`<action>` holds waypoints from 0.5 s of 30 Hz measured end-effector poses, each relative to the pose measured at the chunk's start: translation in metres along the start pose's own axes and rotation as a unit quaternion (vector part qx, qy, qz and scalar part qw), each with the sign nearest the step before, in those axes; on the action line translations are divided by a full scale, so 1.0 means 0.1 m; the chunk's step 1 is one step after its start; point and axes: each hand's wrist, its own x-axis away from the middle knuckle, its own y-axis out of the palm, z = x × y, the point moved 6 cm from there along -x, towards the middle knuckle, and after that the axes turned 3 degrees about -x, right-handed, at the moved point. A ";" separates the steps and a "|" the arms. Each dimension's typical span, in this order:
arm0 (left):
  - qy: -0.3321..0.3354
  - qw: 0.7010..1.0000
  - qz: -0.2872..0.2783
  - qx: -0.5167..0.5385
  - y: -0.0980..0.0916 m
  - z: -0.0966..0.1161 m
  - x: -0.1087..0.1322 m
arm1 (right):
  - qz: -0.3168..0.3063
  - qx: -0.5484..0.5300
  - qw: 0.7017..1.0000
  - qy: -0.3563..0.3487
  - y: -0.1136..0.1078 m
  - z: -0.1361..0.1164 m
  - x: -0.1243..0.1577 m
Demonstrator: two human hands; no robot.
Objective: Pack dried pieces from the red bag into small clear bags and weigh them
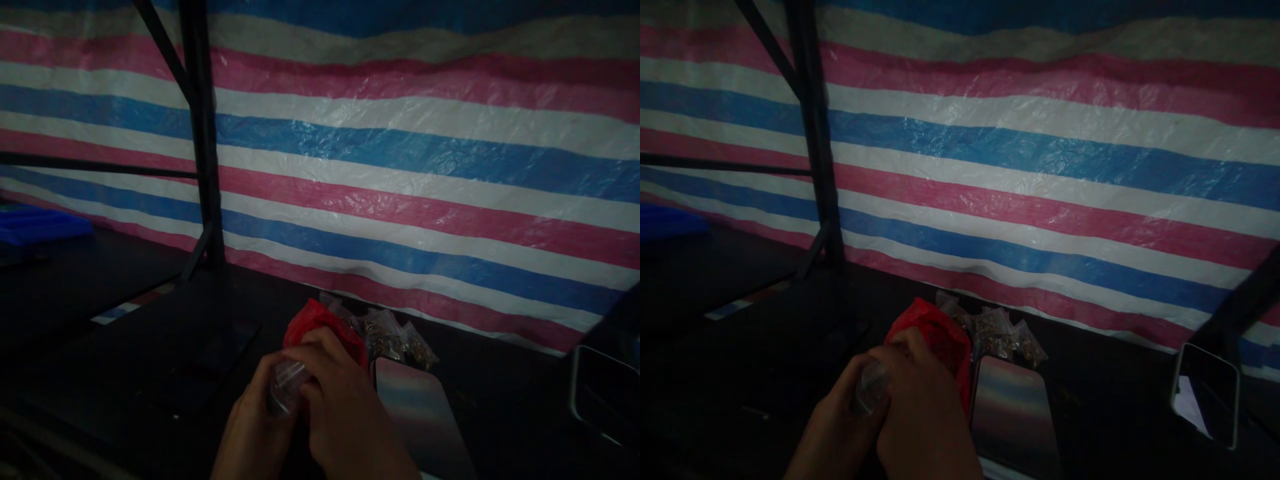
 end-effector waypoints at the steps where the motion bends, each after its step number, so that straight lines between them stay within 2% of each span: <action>1: 0.001 1.000 -0.001 0.007 0.00 0.01 0.00 | 0.008 -0.001 1.000 -0.008 -0.01 0.00 0.00; 4: 0.003 1.000 0.017 0.021 -0.02 0.03 0.01 | 0.063 -0.004 0.998 -0.013 -0.10 0.09 -0.01; 6: -0.006 0.999 0.040 0.018 -0.05 0.02 0.01 | 0.119 0.013 0.993 0.012 -0.22 0.24 0.00; 8: -0.023 0.997 0.070 -0.001 -0.09 -0.01 0.02 | 0.145 0.043 0.987 0.056 -0.29 0.44 0.02; 12: -0.066 0.991 0.119 0.004 -0.12 -0.08 0.02 | 0.097 0.103 0.979 0.144 -0.25 0.77 0.08; 15: -0.112 0.989 0.091 0.021 -0.02 -0.11 0.03 | 0.071 0.132 0.974 0.171 -0.16 0.87 0.11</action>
